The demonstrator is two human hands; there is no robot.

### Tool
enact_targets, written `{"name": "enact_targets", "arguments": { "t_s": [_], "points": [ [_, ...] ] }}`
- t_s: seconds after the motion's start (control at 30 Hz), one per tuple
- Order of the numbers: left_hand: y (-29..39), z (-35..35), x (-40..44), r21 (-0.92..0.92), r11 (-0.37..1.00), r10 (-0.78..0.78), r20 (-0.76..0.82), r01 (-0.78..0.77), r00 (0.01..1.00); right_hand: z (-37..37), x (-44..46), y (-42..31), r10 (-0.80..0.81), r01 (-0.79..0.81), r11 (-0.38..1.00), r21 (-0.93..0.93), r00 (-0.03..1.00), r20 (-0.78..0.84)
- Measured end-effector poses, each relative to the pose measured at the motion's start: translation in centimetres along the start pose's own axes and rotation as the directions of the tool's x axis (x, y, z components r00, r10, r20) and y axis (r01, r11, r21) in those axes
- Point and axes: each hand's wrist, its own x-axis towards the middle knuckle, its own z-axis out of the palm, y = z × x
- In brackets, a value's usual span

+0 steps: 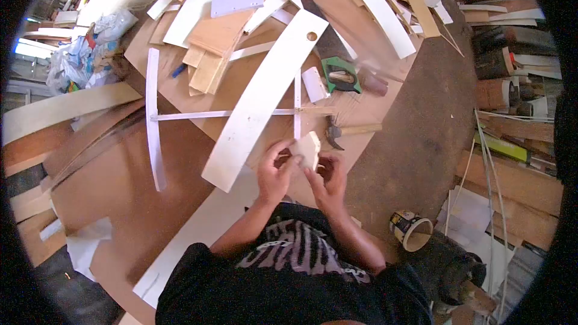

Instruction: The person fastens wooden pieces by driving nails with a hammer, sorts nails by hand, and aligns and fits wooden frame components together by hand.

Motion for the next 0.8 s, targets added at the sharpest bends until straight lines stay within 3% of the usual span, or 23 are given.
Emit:
{"name": "enact_targets", "arguments": {
  "t_s": [0.1,0.2,0.27,0.3,0.37,0.43,0.5,0.53,0.57,0.63,0.67,0.7,0.77,0.8],
  "points": [
    [-0.2,-0.4,-1.4,-0.029,0.999,-0.042,-0.108,0.039,0.993,-0.1,0.6,0.1,0.120,-0.129,0.982,0.140,0.990,0.073],
    [-1.6,-1.5,-2.6,-0.074,0.995,-0.082,-0.135,0.072,0.987,0.5,1.4,0.5,0.047,-0.056,0.997,0.056,0.988,0.147],
    [-1.6,-2.0,-3.6,-0.330,0.939,-0.182,-0.225,0.101,0.957,1.6,1.8,0.6,-0.026,0.037,0.998,-0.048,0.978,0.208],
    [-1.4,-2.6,-4.2,-0.318,0.944,-0.170,-0.254,0.084,0.952,2.4,1.6,0.8,-0.038,0.045,0.999,-0.027,0.972,0.232],
    [-0.7,-3.6,-4.7,-0.384,0.892,-0.339,-0.215,0.240,0.916,4.0,1.7,0.6,-0.079,0.121,0.986,-0.113,0.944,0.321],
    [-0.1,-4.5,-4.6,-0.373,0.901,-0.331,-0.254,0.224,0.909,5.8,1.8,-0.2,-0.120,0.152,0.986,-0.073,0.935,0.333],
    [-1.6,-5.8,-3.9,-0.492,0.833,-0.439,-0.313,0.251,0.842,7.0,2.3,0.2,-0.203,0.317,0.936,-0.151,0.840,0.503],
    [-2.7,-6.9,-3.2,-0.487,0.836,-0.449,-0.345,0.252,0.824,7.2,3.0,-0.1,-0.262,0.326,0.945,-0.029,0.806,0.531],
    [-3.7,-8.1,-2.7,-0.472,0.836,-0.455,-0.313,0.279,0.834,7.4,3.2,0.1,-0.250,0.313,0.949,-0.044,0.830,0.499],
    [-4.7,-10.5,-1.0,-0.478,0.873,-0.277,-0.330,0.093,0.902,8.1,4.2,0.2,-0.100,0.118,0.993,-0.029,0.930,0.353],
    [-5.8,-12.3,0.0,-0.425,0.896,-0.297,-0.351,0.132,0.888,8.7,4.5,1.8,0.069,-0.054,0.997,-0.058,0.954,0.291],
    [-6.5,-14.0,1.3,-0.427,0.892,-0.302,-0.323,0.147,0.897,9.7,5.2,4.0,0.076,-0.060,0.996,-0.068,0.961,0.264],
    [-8.1,-17.2,3.0,0.011,0.999,-0.041,-0.339,0.048,0.940,11.9,5.5,9.0,0.204,-0.203,0.979,-0.033,0.978,0.048],
    [-9.6,-18.9,4.3,0.000,0.998,-0.057,-0.323,0.060,0.945,13.1,5.3,11.2,0.216,-0.214,0.976,-0.046,0.976,0.032]
  ]
}}
